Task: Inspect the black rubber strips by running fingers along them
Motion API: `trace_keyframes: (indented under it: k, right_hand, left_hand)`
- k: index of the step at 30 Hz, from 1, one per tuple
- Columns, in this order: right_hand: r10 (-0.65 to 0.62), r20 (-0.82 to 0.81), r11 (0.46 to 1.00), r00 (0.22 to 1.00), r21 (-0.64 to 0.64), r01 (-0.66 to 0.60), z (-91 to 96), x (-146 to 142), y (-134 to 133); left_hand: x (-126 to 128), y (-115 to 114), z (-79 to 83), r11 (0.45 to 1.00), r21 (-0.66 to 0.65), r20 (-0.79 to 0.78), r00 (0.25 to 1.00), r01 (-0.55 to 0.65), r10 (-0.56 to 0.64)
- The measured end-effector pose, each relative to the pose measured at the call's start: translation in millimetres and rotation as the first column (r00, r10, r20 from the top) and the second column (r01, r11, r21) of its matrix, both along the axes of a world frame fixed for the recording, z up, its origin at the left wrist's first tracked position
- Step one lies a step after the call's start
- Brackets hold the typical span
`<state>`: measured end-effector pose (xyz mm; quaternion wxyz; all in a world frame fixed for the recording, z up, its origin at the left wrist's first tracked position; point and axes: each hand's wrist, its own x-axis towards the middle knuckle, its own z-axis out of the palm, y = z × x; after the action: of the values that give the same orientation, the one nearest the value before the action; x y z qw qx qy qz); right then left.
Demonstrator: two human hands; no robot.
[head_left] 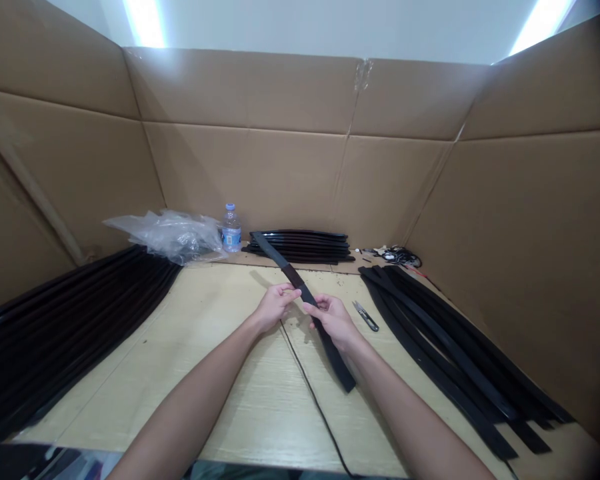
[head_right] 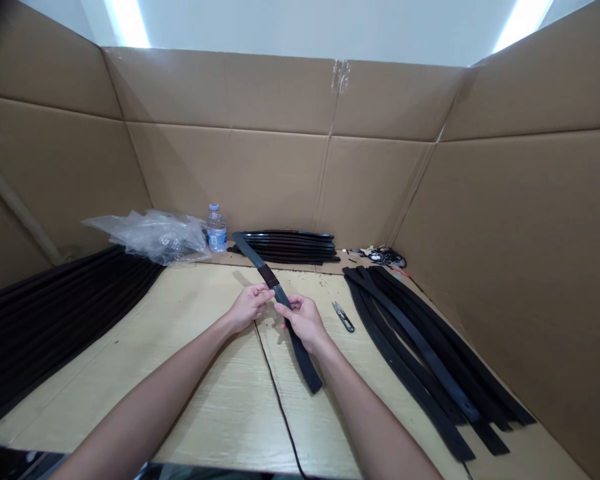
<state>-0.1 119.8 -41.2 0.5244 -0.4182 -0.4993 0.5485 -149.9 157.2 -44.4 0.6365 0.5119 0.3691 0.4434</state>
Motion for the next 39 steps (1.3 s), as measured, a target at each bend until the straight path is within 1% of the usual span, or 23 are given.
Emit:
trace_keyframes:
  k: [6, 12, 15, 19, 22, 25, 28, 33, 39]
  right_hand:
    - [-0.012, -0.073, 0.999, 0.997, -0.036, 0.010, 3.3, -1.5, -3.1]
    - [0.058, -0.104, 0.997, 0.993, -0.038, -0.062, 8.5, 4.9, -2.7]
    - [0.097, -0.111, 0.995, 0.989, -0.023, -0.100, 11.3, 11.0, 0.4]
    - [0.145, -0.078, 0.988, 0.986, -0.043, -0.148, 12.9, 16.7, 3.1]
    - [0.140, -0.050, 0.988, 0.989, -0.056, -0.143, 13.6, 17.9, 2.4]
    - [0.128, -0.002, 0.991, 0.992, -0.029, -0.128, 14.8, 17.7, 1.1]
    - [0.120, 0.034, 0.992, 0.992, -0.029, -0.119, 16.7, 17.1, 0.0]
    - [0.089, 0.084, 0.995, 0.992, -0.056, -0.085, 21.0, 15.2, -2.4]
    - [0.080, 0.114, 0.994, 0.990, -0.079, -0.071, 22.4, 13.8, -3.7]
  left_hand:
    - [4.2, -5.5, 4.2, 1.000, -0.017, 0.058, 0.998, -0.016, 0.017]
    - [6.3, -12.5, 9.2, 1.000, -0.027, 0.085, 0.996, 0.002, 0.000]
    - [12.3, -18.0, 10.8, 0.999, -0.016, 0.081, 0.996, 0.039, -0.037]
    - [21.1, -24.8, 11.8, 0.996, 0.003, 0.101, 0.991, 0.084, -0.084]
    - [23.0, -25.3, 9.2, 0.995, 0.001, 0.083, 0.992, 0.099, -0.099]
    - [21.7, -22.2, 4.4, 0.993, 0.005, 0.033, 0.992, 0.119, -0.119]
    - [20.4, -18.8, 1.4, 0.993, 0.000, 0.015, 0.993, 0.115, -0.115]
    - [19.8, -18.0, 3.6, 0.993, -0.008, 0.049, 0.992, 0.118, -0.118]
    - [19.9, -17.1, 3.3, 0.997, -0.030, 0.076, 0.994, 0.076, -0.073]
